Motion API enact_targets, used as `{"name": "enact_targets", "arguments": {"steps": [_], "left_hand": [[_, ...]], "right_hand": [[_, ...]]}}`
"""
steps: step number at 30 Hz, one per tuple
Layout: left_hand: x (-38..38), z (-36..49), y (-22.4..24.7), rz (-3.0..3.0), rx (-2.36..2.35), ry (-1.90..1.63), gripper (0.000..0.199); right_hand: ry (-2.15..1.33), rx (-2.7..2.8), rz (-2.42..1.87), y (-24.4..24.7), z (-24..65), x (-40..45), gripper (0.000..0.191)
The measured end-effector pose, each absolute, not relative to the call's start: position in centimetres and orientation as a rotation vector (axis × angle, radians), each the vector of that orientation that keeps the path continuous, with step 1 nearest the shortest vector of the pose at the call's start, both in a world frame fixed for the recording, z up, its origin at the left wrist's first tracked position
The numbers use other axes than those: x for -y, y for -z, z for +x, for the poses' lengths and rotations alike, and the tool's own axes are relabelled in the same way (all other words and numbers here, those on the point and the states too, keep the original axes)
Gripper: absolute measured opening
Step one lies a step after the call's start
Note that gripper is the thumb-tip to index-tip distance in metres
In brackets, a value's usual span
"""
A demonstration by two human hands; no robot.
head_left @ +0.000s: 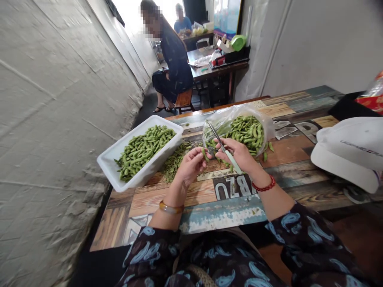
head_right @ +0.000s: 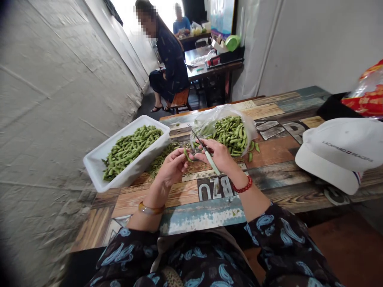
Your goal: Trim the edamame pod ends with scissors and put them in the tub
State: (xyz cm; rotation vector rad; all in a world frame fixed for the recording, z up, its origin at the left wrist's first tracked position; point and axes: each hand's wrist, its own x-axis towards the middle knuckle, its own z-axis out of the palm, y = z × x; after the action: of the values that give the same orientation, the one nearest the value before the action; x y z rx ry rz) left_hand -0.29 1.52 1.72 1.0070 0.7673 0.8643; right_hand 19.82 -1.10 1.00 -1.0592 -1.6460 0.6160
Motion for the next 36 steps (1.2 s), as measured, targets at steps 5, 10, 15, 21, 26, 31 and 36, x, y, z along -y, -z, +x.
{"name": "enact_targets", "arguments": {"steps": [5, 10, 15, 21, 26, 31, 36], "left_hand": [[-1.2, -0.6, -1.2, 1.009, -0.771, -0.908, 0.032], [-0.6, -0.8, -1.3, 1.087, -0.844, -0.926, 0.029], [-0.6, -0.8, -1.1, 1.117, -0.861, -1.017, 0.024], [-0.7, -0.9, -0.7, 1.239, -0.855, -1.07, 0.029], [-0.4, -0.7, -1.1, 1.414, -0.835, -1.087, 0.018], [-0.2, -0.5, -1.4, 1.433, -0.805, -1.078, 0.017], [-0.2, -0.7, -1.6, 1.507, -0.837, -1.074, 0.017]], "right_hand": [[-0.545, 1.743, -1.092, -1.1, 19.3, 1.5, 0.052], [-0.397, 1.886, -1.132, -0.9, 18.7, 2.0, 0.047], [-0.362, 2.02, -1.133, -0.4, 18.5, 2.3, 0.044], [-0.243, 2.116, -1.165, -0.5, 18.4, 2.5, 0.051], [-0.204, 2.143, -1.155, -0.6, 18.4, 2.4, 0.056], [-0.22, 2.145, -1.119, -0.4, 18.3, 2.2, 0.058], [-0.296, 2.143, -1.062, 0.0, 18.3, 2.2, 0.055]]}}
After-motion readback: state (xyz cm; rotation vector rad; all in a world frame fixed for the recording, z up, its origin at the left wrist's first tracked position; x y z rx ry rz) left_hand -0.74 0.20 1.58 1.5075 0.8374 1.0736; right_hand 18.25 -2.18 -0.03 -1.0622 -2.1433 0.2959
